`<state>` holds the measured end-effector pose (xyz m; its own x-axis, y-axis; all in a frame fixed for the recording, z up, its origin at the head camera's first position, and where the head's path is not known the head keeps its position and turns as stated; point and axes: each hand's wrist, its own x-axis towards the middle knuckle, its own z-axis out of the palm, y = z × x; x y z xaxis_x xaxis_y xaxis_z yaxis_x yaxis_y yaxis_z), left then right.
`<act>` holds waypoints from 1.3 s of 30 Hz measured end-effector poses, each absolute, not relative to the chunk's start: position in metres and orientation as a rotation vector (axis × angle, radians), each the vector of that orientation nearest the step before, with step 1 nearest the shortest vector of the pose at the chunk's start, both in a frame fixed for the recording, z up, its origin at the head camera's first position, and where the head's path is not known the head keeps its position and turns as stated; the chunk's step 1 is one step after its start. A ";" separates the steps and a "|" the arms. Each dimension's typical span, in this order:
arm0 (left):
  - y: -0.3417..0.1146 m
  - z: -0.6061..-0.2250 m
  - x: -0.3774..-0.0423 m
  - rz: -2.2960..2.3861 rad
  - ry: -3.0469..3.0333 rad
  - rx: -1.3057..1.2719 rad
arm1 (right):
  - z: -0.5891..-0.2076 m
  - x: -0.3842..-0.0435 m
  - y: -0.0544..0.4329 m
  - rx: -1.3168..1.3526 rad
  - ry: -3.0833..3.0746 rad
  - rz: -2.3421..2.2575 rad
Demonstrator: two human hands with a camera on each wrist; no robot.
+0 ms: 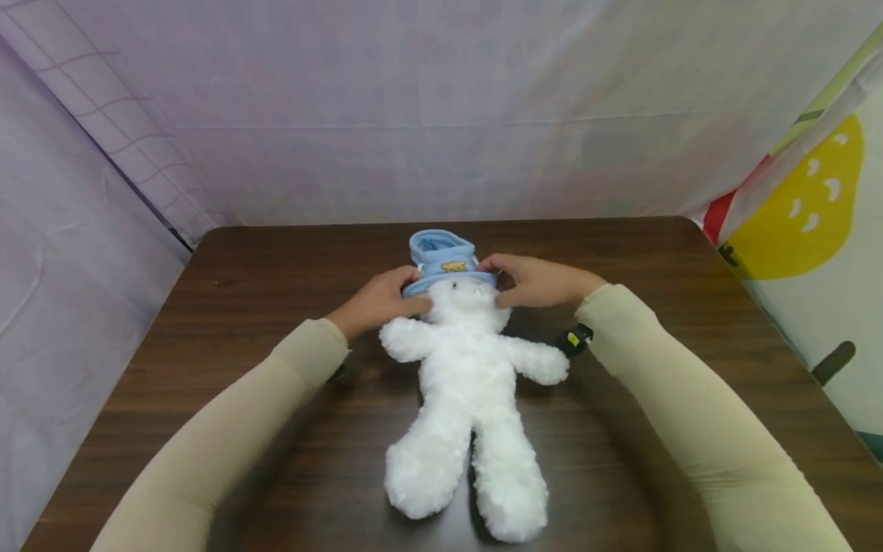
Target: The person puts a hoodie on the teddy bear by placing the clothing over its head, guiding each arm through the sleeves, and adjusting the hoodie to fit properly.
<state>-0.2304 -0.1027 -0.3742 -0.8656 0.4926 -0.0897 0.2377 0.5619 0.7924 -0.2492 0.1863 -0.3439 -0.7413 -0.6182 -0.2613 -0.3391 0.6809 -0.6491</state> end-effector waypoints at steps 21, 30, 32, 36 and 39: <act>-0.088 -0.382 -0.225 1.160 2.556 0.558 | -0.378 -0.244 0.192 -0.672 2.697 -0.788; -0.096 -0.383 -0.223 1.123 2.508 0.549 | -0.378 -0.244 0.204 -0.679 2.542 -0.662; -0.096 -0.382 -0.223 1.108 2.500 0.560 | -0.374 -0.244 0.207 -0.694 2.469 -0.654; -0.095 -0.382 -0.223 1.115 2.485 0.561 | -0.377 -0.247 0.209 -0.840 2.445 -0.666; -0.094 -0.383 -0.223 1.130 2.495 0.556 | -0.385 -0.250 0.207 -0.987 2.575 -0.638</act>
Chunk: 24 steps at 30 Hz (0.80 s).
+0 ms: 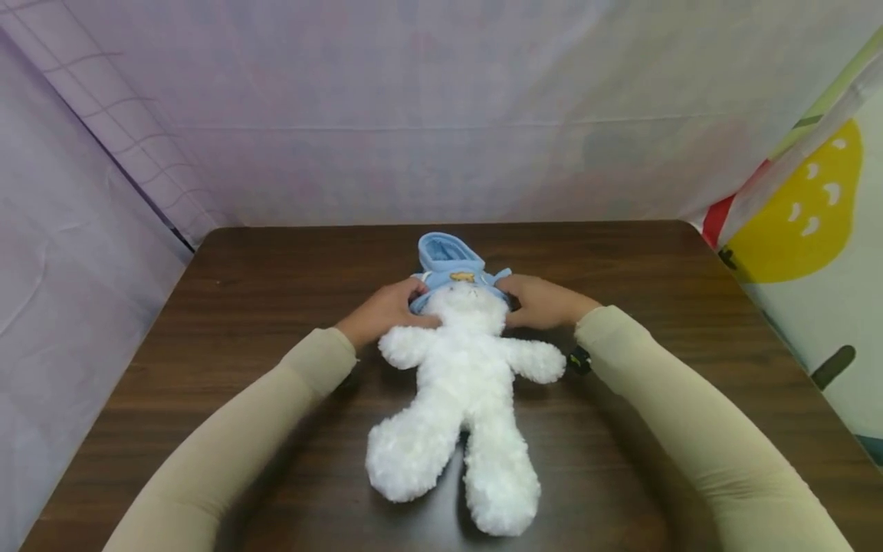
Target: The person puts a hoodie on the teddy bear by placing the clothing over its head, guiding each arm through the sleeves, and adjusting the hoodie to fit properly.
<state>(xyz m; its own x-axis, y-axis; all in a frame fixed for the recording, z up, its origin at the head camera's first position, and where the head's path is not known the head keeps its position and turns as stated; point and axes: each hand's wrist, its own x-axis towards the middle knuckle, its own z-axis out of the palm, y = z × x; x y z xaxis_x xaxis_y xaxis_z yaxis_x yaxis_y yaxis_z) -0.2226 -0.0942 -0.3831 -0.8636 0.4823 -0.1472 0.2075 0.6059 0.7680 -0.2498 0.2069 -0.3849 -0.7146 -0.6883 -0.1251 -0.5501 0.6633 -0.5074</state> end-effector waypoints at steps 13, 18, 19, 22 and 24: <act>-0.094 -0.384 -0.222 1.312 2.605 0.645 | -0.379 -0.253 0.188 -1.008 2.914 -0.799; -0.086 -0.385 -0.225 1.270 2.677 0.747 | -0.369 -0.254 0.187 -0.918 2.885 -0.722; -0.085 -0.385 -0.225 1.269 2.681 0.754 | -0.367 -0.255 0.188 -0.916 2.866 -0.699; -0.081 -0.386 -0.226 1.275 2.703 0.768 | -0.357 -0.254 0.190 -0.944 2.794 -0.621; -0.079 -0.387 -0.225 1.268 2.733 0.782 | -0.350 -0.250 0.190 -0.976 2.745 -0.583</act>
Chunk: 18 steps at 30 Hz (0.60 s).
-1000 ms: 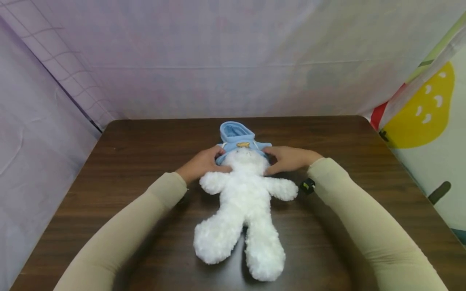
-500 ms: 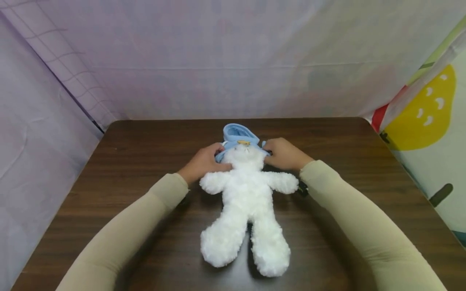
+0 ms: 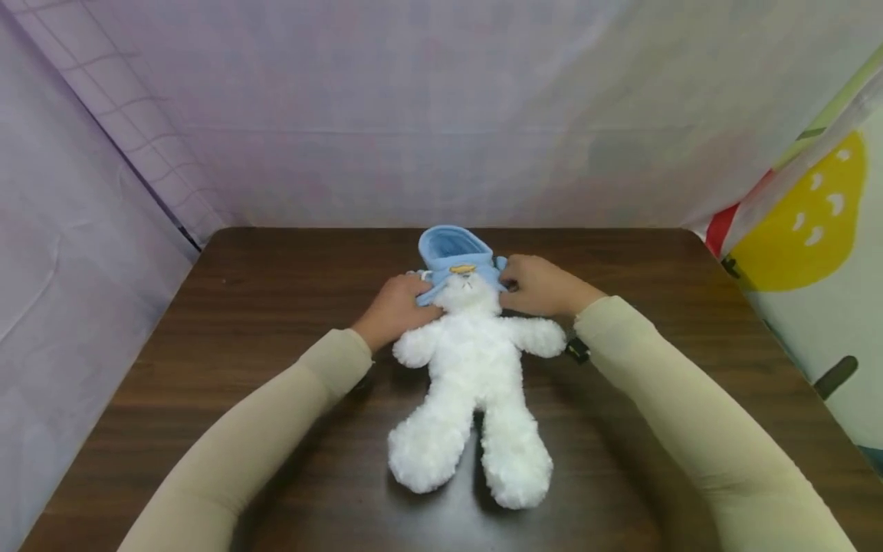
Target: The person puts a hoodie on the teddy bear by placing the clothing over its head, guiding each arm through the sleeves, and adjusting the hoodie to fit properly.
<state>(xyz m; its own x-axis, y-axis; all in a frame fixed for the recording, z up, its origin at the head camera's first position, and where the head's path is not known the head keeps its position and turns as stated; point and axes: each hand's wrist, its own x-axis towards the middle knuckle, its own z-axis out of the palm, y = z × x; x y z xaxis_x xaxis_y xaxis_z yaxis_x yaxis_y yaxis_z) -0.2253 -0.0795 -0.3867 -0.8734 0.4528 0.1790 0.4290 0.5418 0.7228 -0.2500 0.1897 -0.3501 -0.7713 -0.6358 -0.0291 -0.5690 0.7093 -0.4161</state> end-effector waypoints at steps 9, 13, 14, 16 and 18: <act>-0.086 -0.376 -0.223 0.940 2.947 0.742 | -0.338 -0.239 0.173 -0.861 2.723 -0.639; -0.084 -0.364 -0.220 0.872 2.934 0.644 | -0.342 -0.246 0.166 -0.731 2.717 -0.714; -0.083 -0.361 -0.220 0.860 2.921 0.631 | -0.344 -0.248 0.164 -0.715 2.710 -0.716; -0.080 -0.358 -0.219 0.834 2.902 0.624 | -0.346 -0.249 0.161 -0.702 2.699 -0.709; -0.077 -0.356 -0.219 0.803 2.897 0.624 | -0.347 -0.249 0.158 -0.691 2.709 -0.701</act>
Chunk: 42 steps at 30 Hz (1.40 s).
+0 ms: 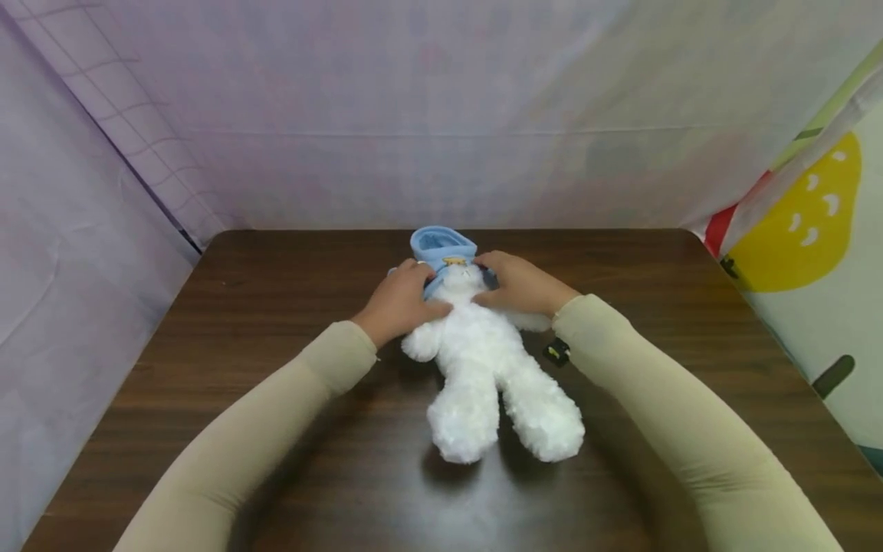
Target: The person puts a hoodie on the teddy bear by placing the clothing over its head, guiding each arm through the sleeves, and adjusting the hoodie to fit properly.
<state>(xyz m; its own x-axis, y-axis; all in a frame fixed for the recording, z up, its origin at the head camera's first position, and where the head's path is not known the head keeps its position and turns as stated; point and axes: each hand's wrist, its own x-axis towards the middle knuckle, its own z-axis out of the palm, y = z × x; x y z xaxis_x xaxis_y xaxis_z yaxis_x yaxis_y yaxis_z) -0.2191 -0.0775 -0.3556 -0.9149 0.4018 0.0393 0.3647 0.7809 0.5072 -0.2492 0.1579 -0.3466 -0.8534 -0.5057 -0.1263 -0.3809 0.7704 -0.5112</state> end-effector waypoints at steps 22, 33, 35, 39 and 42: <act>-0.062 -0.376 -0.228 0.872 3.032 0.847 | -0.362 -0.237 0.150 -0.753 2.836 -0.843; -0.077 -0.386 -0.219 0.966 2.935 1.029 | -0.367 -0.226 0.161 -1.058 2.909 -0.815; -0.086 -0.382 -0.213 0.985 2.826 0.982 | -0.366 -0.225 0.171 -1.117 2.857 -0.825; -0.098 -0.376 -0.204 0.945 2.684 0.926 | -0.367 -0.220 0.188 -1.178 2.807 -0.795; -0.098 -0.376 -0.202 0.904 2.674 0.988 | -0.370 -0.217 0.191 -1.139 2.801 -0.784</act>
